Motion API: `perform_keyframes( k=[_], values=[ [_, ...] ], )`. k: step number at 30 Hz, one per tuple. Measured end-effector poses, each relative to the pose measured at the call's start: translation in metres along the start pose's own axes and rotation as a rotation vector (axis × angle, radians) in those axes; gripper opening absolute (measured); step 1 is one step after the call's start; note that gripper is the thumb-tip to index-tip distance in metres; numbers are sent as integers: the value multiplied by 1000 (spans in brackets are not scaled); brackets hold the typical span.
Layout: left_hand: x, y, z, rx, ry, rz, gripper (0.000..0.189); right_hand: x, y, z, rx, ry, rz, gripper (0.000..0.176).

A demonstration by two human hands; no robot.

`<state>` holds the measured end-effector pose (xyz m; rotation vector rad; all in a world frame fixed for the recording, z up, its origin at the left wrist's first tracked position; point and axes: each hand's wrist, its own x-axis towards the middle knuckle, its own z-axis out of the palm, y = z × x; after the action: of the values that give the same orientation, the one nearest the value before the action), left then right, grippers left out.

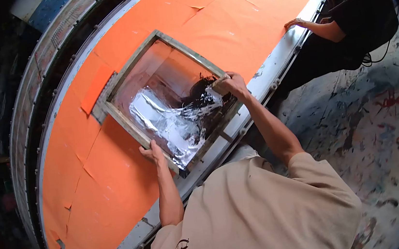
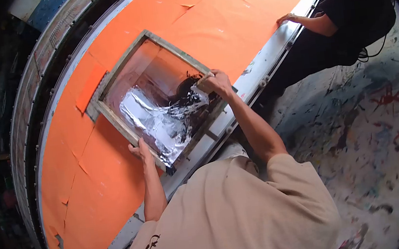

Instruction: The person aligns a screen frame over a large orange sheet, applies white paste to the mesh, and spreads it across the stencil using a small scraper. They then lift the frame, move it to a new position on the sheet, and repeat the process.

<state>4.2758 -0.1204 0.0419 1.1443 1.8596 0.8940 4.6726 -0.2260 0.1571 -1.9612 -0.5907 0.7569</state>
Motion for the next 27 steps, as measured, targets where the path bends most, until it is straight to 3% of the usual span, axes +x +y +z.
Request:
perform_keyframes(
  k=[2, 3, 5, 7, 10, 13, 15, 17, 21, 23, 24, 25, 27],
  values=[
    [-24, 23, 43, 23, -31, -39, 95, 41, 14, -32, 3, 59, -54, 30],
    [-25, 18, 2, 220, 56, -65, 94, 34, 21, -3, 22, -29, 104, 30],
    [-39, 28, 15, 232, 86, -37, 91, 41, 7, -25, -61, -66, 197, 33],
    [-48, 27, 25, 218, 102, -57, 90, 36, 4, -36, 49, 1, 149, 35],
    [-52, 27, 6, 291, 108, -56, 84, 21, 40, -31, 92, -69, 179, 37],
    [-57, 32, -3, 384, 153, 28, 80, 1, 54, -27, 134, -5, 59, 37],
    [-63, 41, -9, 312, 58, -54, 79, -8, 46, -25, 3, 10, -96, 35],
    [-53, -2, 6, 325, 177, 112, 76, -4, 51, -24, 30, -4, -87, 34],
    [-59, 20, 16, 389, 129, 152, 60, 8, 58, -28, 84, -68, -46, 30],
    [-58, 17, 24, 377, 182, 203, 46, 24, 78, -24, -57, -87, 1, 28],
    [-48, 12, -2, 445, 228, 331, 44, 11, 87, 1, 56, -130, 43, 28],
    [-47, 16, -6, 420, 236, 327, 44, 3, 78, 12, 85, -157, 88, 28],
    [-47, 6, 0, 417, 244, 327, 46, -14, 96, 34, -615, 86, -363, 26]
  ],
)
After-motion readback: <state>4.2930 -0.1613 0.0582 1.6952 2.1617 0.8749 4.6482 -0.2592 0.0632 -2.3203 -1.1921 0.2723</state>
